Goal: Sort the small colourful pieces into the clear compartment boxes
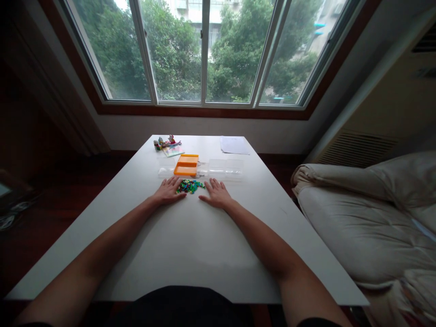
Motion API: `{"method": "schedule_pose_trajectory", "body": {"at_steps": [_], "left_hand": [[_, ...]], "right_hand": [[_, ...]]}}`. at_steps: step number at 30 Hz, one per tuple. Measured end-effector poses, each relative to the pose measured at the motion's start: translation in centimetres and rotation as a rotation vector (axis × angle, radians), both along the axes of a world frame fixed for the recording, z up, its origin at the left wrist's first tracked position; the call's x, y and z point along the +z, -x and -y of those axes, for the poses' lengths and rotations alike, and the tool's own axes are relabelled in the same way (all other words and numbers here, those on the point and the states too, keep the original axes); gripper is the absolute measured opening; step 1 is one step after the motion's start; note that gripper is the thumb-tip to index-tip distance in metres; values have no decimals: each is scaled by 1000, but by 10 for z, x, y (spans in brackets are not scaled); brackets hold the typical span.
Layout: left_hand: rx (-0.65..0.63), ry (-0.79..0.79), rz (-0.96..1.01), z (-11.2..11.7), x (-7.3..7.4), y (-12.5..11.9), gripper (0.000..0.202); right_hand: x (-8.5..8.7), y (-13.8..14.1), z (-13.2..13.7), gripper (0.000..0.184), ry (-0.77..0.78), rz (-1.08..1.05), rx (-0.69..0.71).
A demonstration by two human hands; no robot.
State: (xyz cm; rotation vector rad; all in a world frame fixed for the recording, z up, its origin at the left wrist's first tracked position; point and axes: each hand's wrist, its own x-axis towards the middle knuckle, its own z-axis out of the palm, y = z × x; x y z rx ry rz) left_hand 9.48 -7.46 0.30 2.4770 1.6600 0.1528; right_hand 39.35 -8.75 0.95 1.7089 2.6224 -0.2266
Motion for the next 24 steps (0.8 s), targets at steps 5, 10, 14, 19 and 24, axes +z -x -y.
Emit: {"method": "schedule_pose_trajectory", "body": {"at_steps": [5,10,14,19,24], "left_hand": [[-23,-30,11,-6,-4,1,90],[-59,-79,19,-10,-2,6,89],[-97,-144,22,-15,4,9,89],[-151,-189,23,-18,11,11,80],[-161,-219,13,-23,12,11,76]], "right_hand": [[0,0,0,100,0,3,17],[0,-2,0,100,-26,-10,39],[-1,-3,1,96,-54,-18,74],[-3,-3,2,96,-96,-36,66],[-5,-3,0,95,-108,-40,76]]}}
